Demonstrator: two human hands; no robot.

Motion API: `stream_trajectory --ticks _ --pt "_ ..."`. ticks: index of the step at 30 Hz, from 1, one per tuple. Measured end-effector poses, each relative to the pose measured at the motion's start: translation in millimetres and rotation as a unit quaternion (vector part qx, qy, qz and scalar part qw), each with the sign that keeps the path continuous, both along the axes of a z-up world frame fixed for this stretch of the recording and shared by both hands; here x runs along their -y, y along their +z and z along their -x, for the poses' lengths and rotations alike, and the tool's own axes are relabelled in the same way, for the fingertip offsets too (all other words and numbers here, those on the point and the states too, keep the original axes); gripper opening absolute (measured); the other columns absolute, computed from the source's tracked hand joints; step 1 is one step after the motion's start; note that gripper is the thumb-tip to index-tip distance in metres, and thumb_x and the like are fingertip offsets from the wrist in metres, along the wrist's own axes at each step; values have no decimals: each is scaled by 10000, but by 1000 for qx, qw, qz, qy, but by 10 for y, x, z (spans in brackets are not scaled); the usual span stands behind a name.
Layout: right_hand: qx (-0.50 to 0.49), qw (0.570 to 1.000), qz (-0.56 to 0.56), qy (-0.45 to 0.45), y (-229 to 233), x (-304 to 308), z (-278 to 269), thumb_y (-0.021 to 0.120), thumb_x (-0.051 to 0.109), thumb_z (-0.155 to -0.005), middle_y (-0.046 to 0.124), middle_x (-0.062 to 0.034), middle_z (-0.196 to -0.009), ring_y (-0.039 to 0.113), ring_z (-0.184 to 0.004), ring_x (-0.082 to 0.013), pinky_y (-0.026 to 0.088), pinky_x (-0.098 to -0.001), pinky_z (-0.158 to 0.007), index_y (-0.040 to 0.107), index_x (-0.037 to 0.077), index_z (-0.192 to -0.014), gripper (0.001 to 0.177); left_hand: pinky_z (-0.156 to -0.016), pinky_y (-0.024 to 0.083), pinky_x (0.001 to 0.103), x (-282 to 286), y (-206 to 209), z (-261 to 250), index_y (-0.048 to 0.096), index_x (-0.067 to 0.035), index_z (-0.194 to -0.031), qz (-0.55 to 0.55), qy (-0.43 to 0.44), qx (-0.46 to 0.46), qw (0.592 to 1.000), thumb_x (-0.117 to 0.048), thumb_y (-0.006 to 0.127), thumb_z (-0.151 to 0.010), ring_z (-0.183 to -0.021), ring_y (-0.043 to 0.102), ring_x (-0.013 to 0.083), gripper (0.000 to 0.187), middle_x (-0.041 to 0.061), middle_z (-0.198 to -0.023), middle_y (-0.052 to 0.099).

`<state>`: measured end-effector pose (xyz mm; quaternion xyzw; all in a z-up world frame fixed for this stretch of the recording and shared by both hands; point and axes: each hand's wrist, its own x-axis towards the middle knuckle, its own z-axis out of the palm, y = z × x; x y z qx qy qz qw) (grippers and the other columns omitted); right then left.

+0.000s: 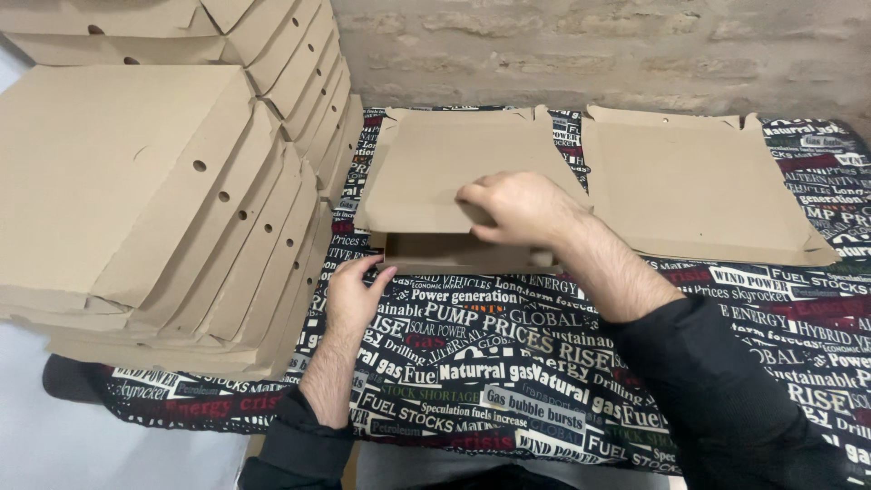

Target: The person assembles cardboard pizza boxes by folding the sides and lids into shape by hand and then stacks them on top of each other.

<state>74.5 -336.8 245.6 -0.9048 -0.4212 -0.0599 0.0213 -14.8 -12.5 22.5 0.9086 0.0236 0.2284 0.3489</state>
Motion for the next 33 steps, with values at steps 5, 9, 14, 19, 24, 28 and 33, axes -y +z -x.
stream_trajectory --ticks 5,9,14,19,24,28,33 --pt "71 994 29 75 -710 -42 -60 791 373 -944 822 -120 -1322 810 -1234 -306 697 -472 -957 733 182 -1392 491 -1055 638 440 -42 -77 -58 870 -144 -1252 7 35 -35 999 -441 960 -938 -1170 809 362 441 141 -1121 832" --pt "105 990 12 93 -1053 -56 -49 810 363 -924 818 -129 -1335 806 -1250 -304 703 -471 -943 743 163 -1380 502 -1038 645 445 -27 -65 -66 874 -126 -1217 1 44 -39 998 -388 992 -900 -1137 816 375 428 145 -1092 823" --pt "143 982 16 122 -1266 -65 -33 828 373 -925 795 -131 -1366 777 -1303 -311 682 -473 -976 708 167 -1442 569 -1029 612 459 43 92 10 867 -138 -1058 -15 48 -23 998 -270 995 -839 -1087 790 335 285 73 -900 839" --pt "203 970 8 132 -1506 -69 -111 847 394 -925 791 -115 -1358 774 -1304 -293 674 -461 -980 704 185 -1435 570 -1062 593 476 118 245 66 843 -121 -1165 -3 59 -30 998 -250 995 -818 -1127 776 340 400 73 -931 852" --pt "223 966 5 131 -1490 -75 -45 830 370 -942 788 -113 -1340 778 -1291 -289 672 -455 -975 698 187 -1430 538 -1174 551 618 247 593 200 556 -106 -1677 21 41 -53 998 -185 1012 -811 -1332 721 436 982 230 -1429 761" --pt "99 990 77 63 -823 -30 307 797 494 -1013 698 -155 -1539 635 -1495 -321 536 -526 -1197 645 166 -1557 654 -1200 538 637 211 388 162 617 -222 -1676 -80 -31 -17 996 -174 938 -929 -1415 675 493 814 245 -1569 658" --pt "18 993 -66 -91 -789 595 45 708 658 -1073 740 -175 -1496 661 -1492 -355 536 -520 -1223 744 116 -1464 669 -1176 549 617 130 207 85 645 -219 -1664 -88 -54 2 995 -243 930 -946 -1374 704 489 772 249 -1523 710"
